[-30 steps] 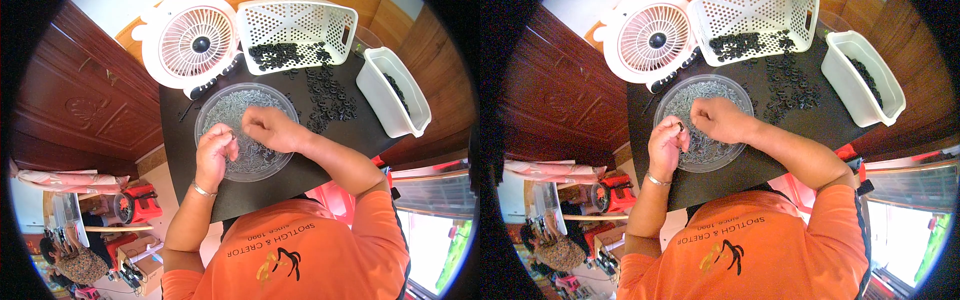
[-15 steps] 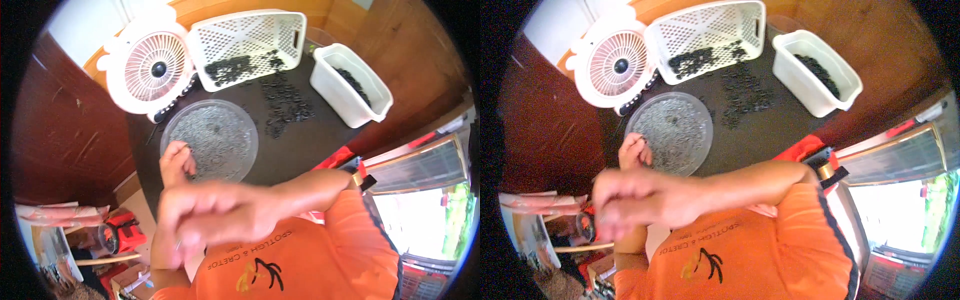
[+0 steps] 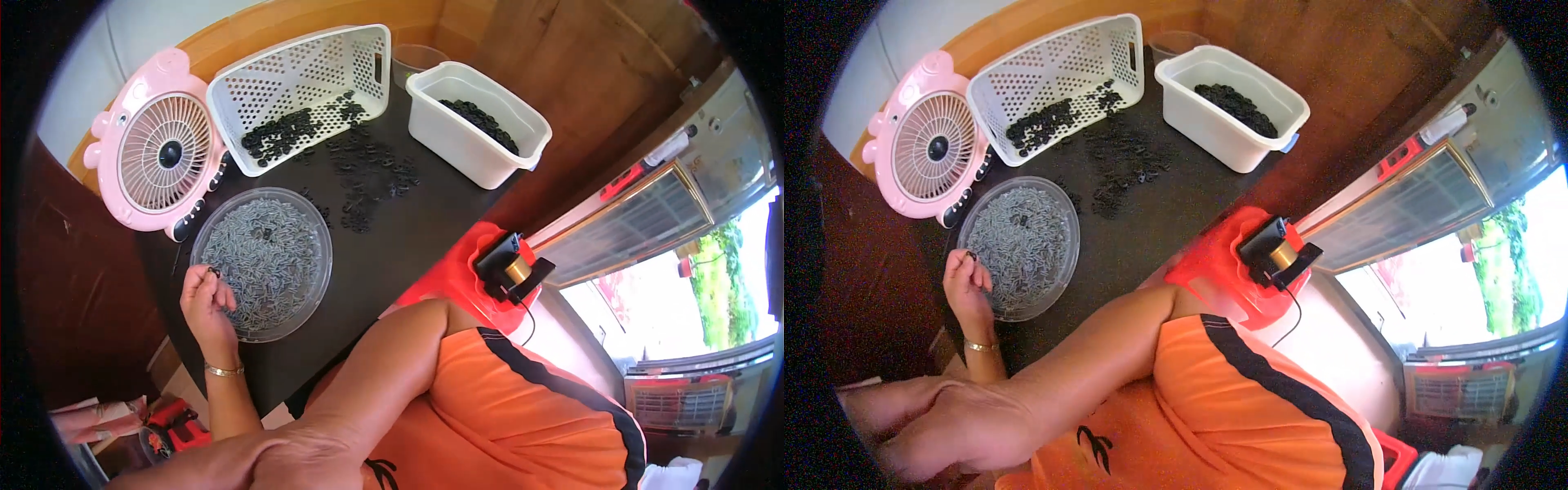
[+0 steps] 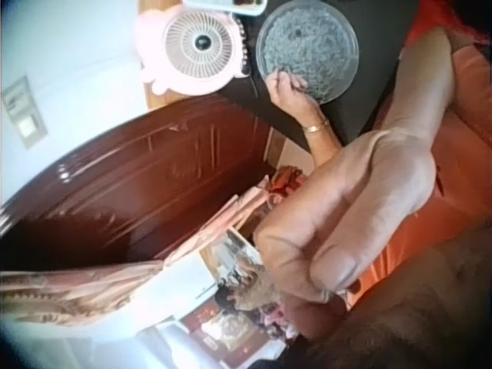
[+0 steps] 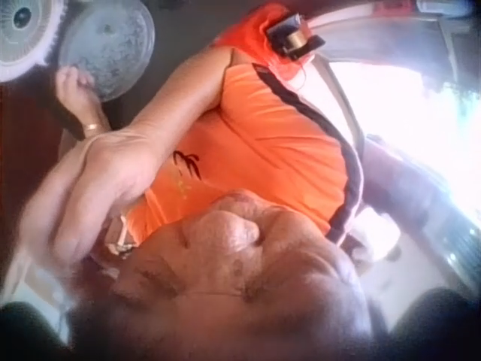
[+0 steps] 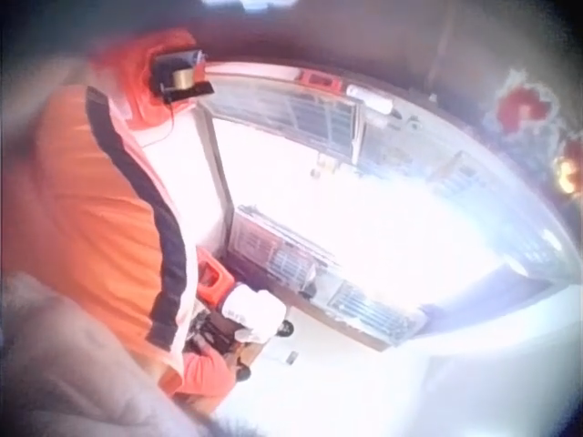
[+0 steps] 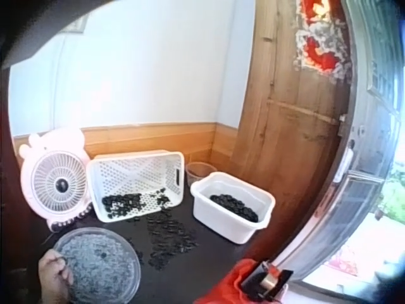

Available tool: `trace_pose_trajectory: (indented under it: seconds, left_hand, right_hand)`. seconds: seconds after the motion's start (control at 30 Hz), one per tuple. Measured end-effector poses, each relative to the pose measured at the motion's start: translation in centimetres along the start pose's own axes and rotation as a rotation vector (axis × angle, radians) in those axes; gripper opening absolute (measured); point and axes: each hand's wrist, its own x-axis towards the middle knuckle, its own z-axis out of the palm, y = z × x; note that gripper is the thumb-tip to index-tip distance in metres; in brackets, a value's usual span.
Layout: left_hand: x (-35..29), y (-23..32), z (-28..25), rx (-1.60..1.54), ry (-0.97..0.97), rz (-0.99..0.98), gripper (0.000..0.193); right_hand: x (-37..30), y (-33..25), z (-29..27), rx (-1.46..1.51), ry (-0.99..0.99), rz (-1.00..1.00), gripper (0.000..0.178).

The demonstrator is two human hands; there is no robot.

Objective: The person assembles plastic fasteners by taking pins from a tray and inserting them into plastic clips by hand.

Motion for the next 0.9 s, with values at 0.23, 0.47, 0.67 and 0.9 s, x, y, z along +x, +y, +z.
trace_pose_trajectory:
  seconds: [0.23, 0.47, 0.67, 0.9]
  left_hand:
    - [-0.1, 0.0, 0.2, 0.0, -0.026, -0.005, 0.008]
    - [0.1, -0.4, -0.4, 0.0, -0.033, -0.006, 0.008]
    - [0.1, -0.3, -0.3, 0.024, -0.047, -0.007, 0.009]
    - [0.0, -0.3, -0.1, 0.019, -0.05, -0.028, 0.01]
  right_hand:
    - [0.4, 0.2, 0.3, -0.007, -0.136, -0.116, 0.02]
    - [0.1, -0.5, 0.5, -0.43, -0.14, -0.266, 0.019]
    - [1.0, 0.3, -0.4, -0.532, -0.247, -0.626, 0.02]
    - [1.0, 0.3, -0.9, -0.774, -0.237, -0.865, 0.017]
